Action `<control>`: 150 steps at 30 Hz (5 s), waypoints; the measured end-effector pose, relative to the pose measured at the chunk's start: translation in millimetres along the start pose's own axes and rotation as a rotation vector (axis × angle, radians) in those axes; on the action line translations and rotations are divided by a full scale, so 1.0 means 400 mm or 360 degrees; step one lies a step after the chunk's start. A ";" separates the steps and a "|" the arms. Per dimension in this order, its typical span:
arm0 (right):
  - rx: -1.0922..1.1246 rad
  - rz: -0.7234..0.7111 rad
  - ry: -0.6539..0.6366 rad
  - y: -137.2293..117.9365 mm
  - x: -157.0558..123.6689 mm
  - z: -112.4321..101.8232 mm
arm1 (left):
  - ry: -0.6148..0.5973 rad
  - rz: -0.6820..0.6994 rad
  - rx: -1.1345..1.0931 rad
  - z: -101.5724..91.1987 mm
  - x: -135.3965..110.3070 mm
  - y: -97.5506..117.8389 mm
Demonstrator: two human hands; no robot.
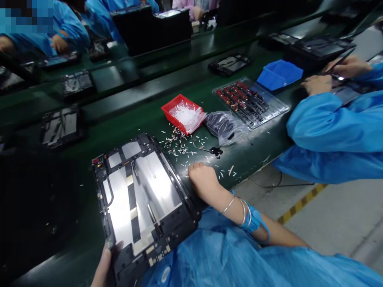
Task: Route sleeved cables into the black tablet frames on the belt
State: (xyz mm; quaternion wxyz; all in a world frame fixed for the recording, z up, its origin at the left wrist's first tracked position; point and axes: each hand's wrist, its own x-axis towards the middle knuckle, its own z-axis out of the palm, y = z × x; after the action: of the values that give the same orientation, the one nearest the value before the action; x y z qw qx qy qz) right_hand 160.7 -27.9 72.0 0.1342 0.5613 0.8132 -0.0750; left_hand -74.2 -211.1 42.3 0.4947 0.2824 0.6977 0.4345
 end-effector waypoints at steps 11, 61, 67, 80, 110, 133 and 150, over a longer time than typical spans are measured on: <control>-0.0017 -0.0127 -0.0060 0.021 -0.013 -0.006 | 0.0329 0.1013 0.0221 0.082 0.076 0.303; 0.0856 -0.1049 0.1603 -0.045 0.074 -0.196 | -0.0825 0.0791 0.0050 0.207 0.243 0.444; 0.0858 -0.1088 0.1559 -0.063 0.061 -0.200 | -0.0740 0.1073 0.0266 0.182 0.238 0.429; 0.0681 -0.0290 0.1560 0.058 0.137 -0.203 | -0.0326 0.1274 0.0632 0.085 0.215 0.407; 0.1906 -0.0895 0.0197 -0.122 0.065 -0.255 | 0.0508 0.2997 0.1107 0.063 0.195 0.354; 0.1762 -0.0549 -0.0330 -0.238 0.062 -0.234 | 0.0222 0.2114 0.0887 -0.052 0.135 0.136; 0.1208 -0.0647 0.0036 -0.251 0.074 -0.229 | 0.0219 0.2161 0.1301 -0.054 0.147 0.130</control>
State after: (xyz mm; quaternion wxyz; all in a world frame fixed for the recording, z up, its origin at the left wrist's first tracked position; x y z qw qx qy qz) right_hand 45.0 -12.5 147.3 -0.1081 0.3999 0.8235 -0.3876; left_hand -116.9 -145.8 65.0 -0.0653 0.7777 0.5062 0.3670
